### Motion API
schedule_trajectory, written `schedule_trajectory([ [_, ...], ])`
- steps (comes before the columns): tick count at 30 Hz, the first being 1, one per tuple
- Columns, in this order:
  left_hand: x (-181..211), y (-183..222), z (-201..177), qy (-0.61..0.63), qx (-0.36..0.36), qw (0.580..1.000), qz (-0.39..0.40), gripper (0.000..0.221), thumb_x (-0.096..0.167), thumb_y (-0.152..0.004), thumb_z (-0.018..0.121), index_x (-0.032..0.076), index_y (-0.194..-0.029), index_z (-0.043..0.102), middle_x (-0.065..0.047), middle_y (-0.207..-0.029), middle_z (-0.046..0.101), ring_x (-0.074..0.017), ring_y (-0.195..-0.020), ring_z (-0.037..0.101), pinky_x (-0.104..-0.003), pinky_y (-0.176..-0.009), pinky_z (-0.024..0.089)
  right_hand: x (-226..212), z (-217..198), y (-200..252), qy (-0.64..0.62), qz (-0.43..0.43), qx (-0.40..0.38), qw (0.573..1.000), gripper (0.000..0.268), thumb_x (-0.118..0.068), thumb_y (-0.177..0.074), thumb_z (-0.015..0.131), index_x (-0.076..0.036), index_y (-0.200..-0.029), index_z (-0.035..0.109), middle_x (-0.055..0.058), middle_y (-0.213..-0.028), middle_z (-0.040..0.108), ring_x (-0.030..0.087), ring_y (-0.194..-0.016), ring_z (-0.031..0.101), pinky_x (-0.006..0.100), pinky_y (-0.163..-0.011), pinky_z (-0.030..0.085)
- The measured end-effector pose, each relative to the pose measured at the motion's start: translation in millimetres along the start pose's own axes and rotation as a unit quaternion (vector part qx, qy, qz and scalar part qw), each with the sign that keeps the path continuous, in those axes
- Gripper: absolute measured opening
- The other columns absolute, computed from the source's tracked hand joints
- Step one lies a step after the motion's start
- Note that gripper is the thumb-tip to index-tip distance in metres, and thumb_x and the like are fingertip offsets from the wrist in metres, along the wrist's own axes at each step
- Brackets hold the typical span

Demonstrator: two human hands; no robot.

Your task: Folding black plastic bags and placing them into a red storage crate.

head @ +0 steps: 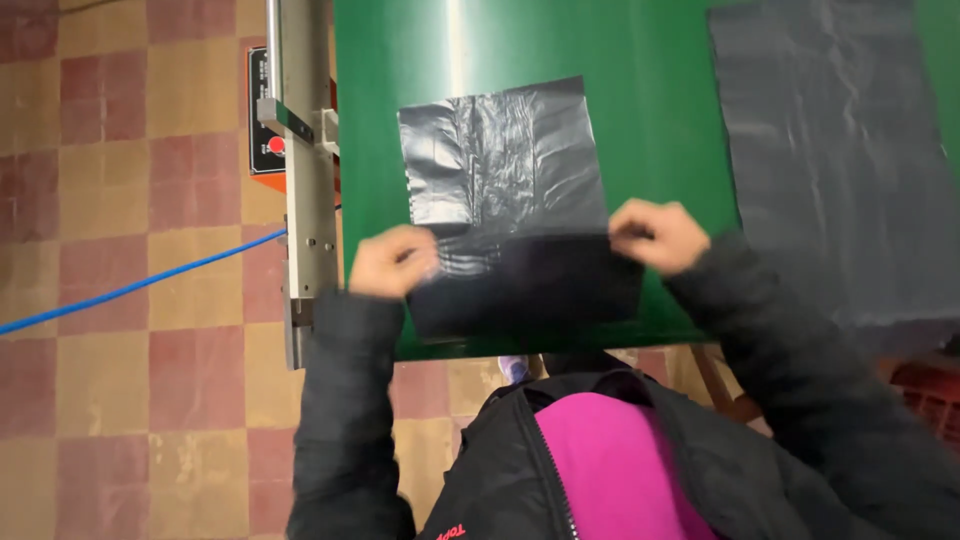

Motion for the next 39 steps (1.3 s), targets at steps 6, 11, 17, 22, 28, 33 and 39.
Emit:
schedule_trajectory([
  [6,-150,-149,-35,0.172,0.168,0.971,-0.014,0.017,0.015,-0.102,0.07,0.002,-0.111,0.071,0.001,-0.099,0.071,-0.0095,-0.09,0.061,-0.028,-0.083,0.05,32,-54,-163,0.094,-0.087,0.151,0.98,0.022,-0.019,-0.092,0.075,-0.003,-0.107,0.071,0.012,-0.096,0.073,0.027,-0.087,0.071,0.036,-0.079,0.054],
  [11,-188,-162,-31,-0.164,0.243,0.95,-0.105,0.028,0.027,-0.09,0.078,0.002,-0.099,0.07,-0.011,-0.078,0.07,-0.0185,-0.069,0.065,-0.035,-0.068,0.052,95,-42,-223,0.172,-0.075,0.149,0.971,0.019,-0.022,-0.089,0.076,-0.006,-0.099,0.074,0.011,-0.1,0.069,0.033,-0.094,0.064,0.042,-0.082,0.052],
  [17,-170,-155,-25,-0.27,0.283,0.915,-0.101,0.034,0.033,-0.096,0.074,0.002,-0.107,0.066,-0.018,-0.084,0.069,-0.039,-0.077,0.067,-0.046,-0.068,0.052,82,-42,-229,0.249,-0.129,0.164,0.946,0.014,-0.021,-0.087,0.075,-0.009,-0.093,0.071,0.007,-0.109,0.066,0.031,-0.103,0.057,0.042,-0.09,0.049],
  [22,-64,-158,-8,-0.497,0.284,0.816,-0.084,0.05,0.034,-0.083,0.074,0.002,-0.121,0.063,-0.017,-0.105,0.068,-0.0399,-0.095,0.063,-0.05,-0.068,0.052,87,-35,-261,0.297,-0.037,0.084,0.95,0.038,-0.028,-0.078,0.08,-0.006,-0.105,0.065,0.014,-0.098,0.064,0.037,-0.095,0.058,0.047,-0.082,0.046],
  [28,-56,-132,79,-0.386,0.079,0.919,0.029,0.046,0.038,-0.093,0.077,0.014,-0.128,0.06,-0.01,-0.122,0.067,-0.0333,-0.115,0.061,-0.046,-0.091,0.054,95,-15,-258,0.318,0.007,0.037,0.947,0.023,-0.02,-0.082,0.075,-0.01,-0.099,0.063,0.011,-0.093,0.067,0.036,-0.092,0.061,0.048,-0.078,0.045],
  [33,-139,-99,71,0.321,0.125,0.92,-0.185,0.079,0.07,-0.094,0.047,0.006,-0.141,0.053,-0.016,-0.139,0.061,-0.0308,-0.129,0.06,-0.042,-0.106,0.047,-10,-12,-167,0.225,-0.125,0.099,0.961,0.027,-0.01,-0.082,0.072,-0.01,-0.107,0.063,0.01,-0.094,0.064,0.034,-0.091,0.06,0.045,-0.08,0.044],
  [39,-221,-45,48,0.627,0.109,0.73,-0.25,0.11,0.086,-0.089,0.018,-0.002,-0.151,0.041,-0.023,-0.158,0.04,-0.0354,-0.142,0.044,-0.05,-0.119,0.027,-33,42,-52,0.265,-0.232,0.072,0.933,0.026,-0.004,-0.07,0.072,-0.015,-0.094,0.069,0.003,-0.093,0.066,0.029,-0.092,0.063,0.044,-0.082,0.046],
])
Point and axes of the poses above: each hand's wrist, its own y-axis away from the middle knuckle, its own z-axis out of the palm, x = y × z, the point moved 7 cm from there along -y, towards the middle knuckle
